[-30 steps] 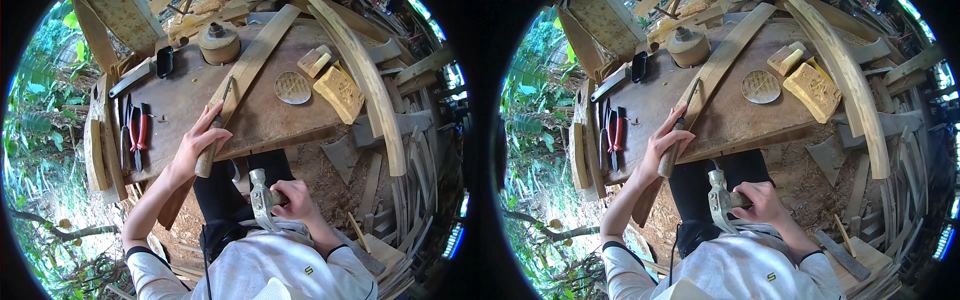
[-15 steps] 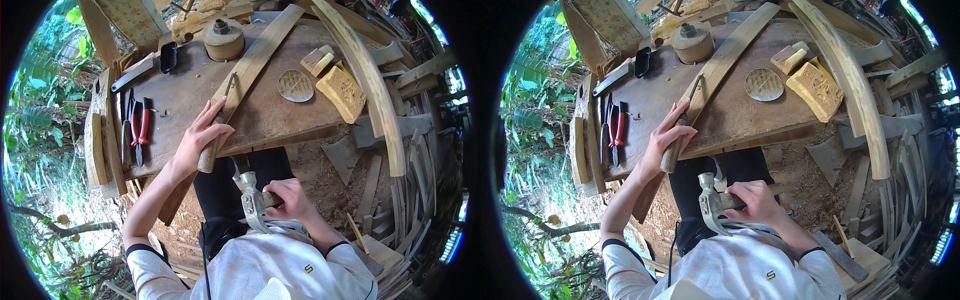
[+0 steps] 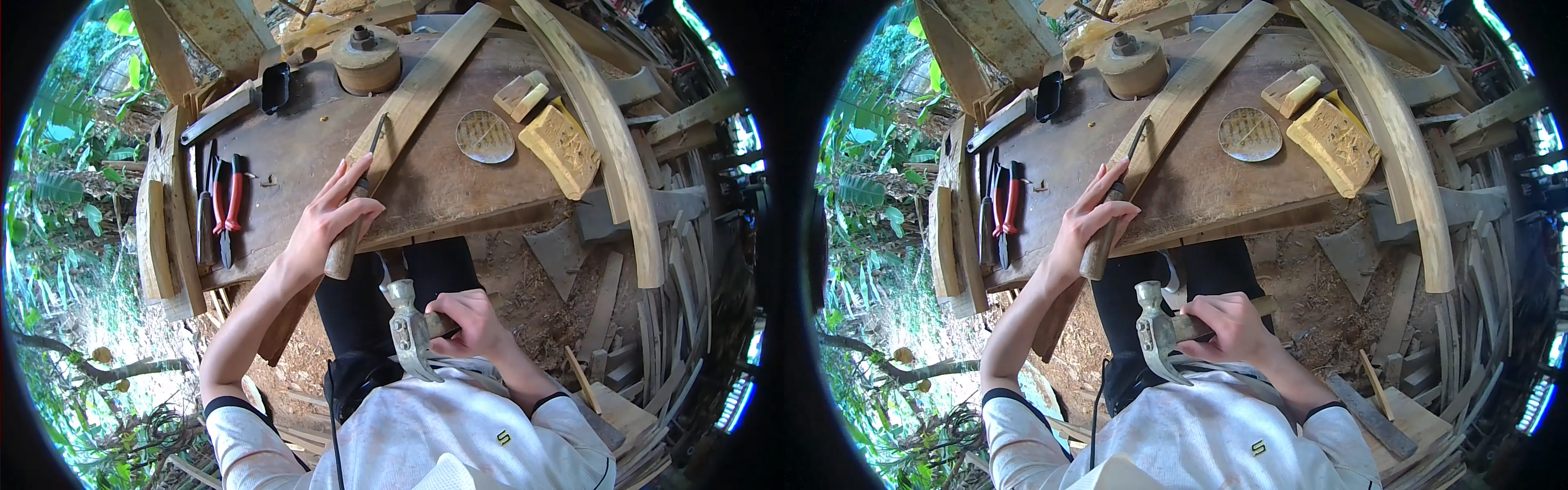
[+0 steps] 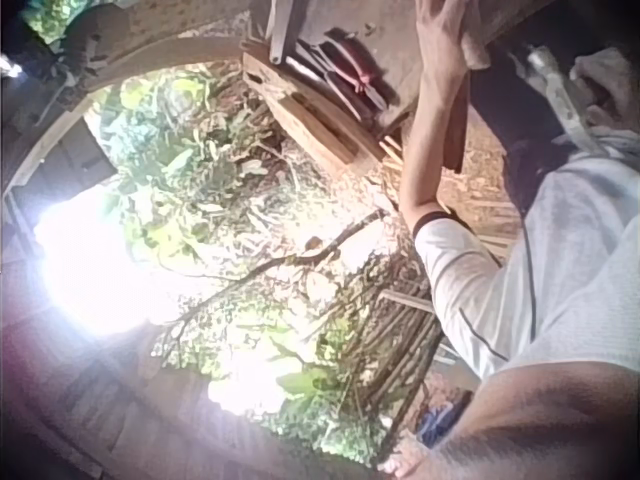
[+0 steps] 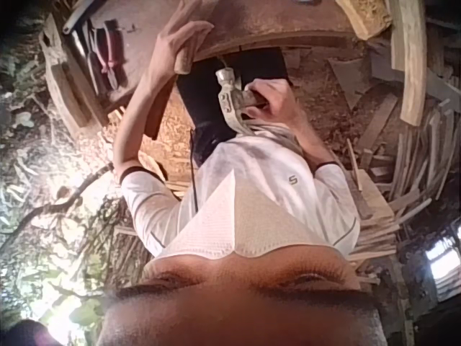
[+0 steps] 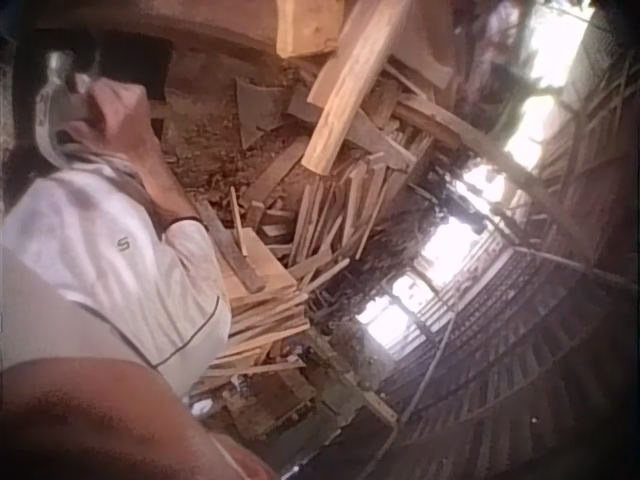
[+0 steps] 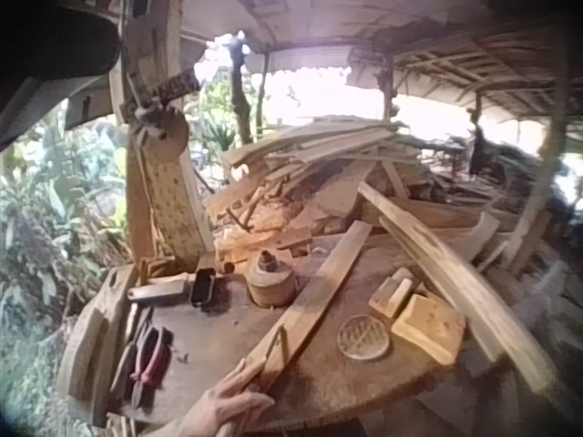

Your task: The person uses a chisel and hammer to carve a long wooden plank on a workbench. They repeatedly strike the chisel to remove wood shavings and shape the plank's surface.

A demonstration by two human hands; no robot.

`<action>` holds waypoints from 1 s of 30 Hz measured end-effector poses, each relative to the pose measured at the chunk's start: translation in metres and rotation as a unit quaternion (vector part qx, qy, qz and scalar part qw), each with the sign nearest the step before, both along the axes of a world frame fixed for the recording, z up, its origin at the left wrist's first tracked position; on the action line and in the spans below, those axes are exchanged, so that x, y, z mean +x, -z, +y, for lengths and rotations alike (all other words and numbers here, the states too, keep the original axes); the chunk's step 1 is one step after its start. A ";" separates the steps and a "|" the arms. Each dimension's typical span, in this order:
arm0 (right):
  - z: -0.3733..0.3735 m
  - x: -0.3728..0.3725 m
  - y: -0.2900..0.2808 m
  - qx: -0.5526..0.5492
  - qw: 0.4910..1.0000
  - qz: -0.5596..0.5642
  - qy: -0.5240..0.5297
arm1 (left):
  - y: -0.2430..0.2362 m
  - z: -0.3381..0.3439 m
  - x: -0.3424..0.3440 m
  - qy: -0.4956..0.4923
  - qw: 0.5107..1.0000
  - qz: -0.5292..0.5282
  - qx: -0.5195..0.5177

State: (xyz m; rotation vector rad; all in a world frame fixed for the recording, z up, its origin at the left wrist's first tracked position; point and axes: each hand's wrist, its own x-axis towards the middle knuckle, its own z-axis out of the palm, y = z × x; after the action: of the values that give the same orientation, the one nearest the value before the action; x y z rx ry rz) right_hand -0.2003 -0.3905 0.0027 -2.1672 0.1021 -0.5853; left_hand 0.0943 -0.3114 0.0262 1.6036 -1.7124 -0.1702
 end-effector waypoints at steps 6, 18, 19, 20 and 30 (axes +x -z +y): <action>0.007 0.009 -0.003 -0.039 0.998 -0.041 0.000 | 0.000 0.001 0.005 -0.004 0.999 -0.028 0.032; -0.008 0.061 -0.025 -0.225 0.972 -0.031 -0.068 | 0.003 0.000 0.001 0.006 0.997 0.039 0.061; -0.011 0.063 -0.028 -0.240 0.968 -0.034 -0.065 | 0.002 -0.001 0.003 0.005 0.997 0.041 0.066; -0.009 0.061 -0.033 -0.253 0.961 -0.048 -0.099 | 0.001 -0.001 0.004 0.004 0.997 0.038 0.065; -0.017 0.056 -0.035 -0.257 0.952 -0.038 -0.164 | 0.006 0.000 0.005 -0.023 0.996 0.066 0.059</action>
State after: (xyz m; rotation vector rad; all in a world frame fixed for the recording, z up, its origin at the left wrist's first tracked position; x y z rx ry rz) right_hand -0.1438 -0.4075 0.0381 -2.5788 -0.4955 -0.5398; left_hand 0.0992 -0.3118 0.0205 1.6772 -1.5879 -0.3540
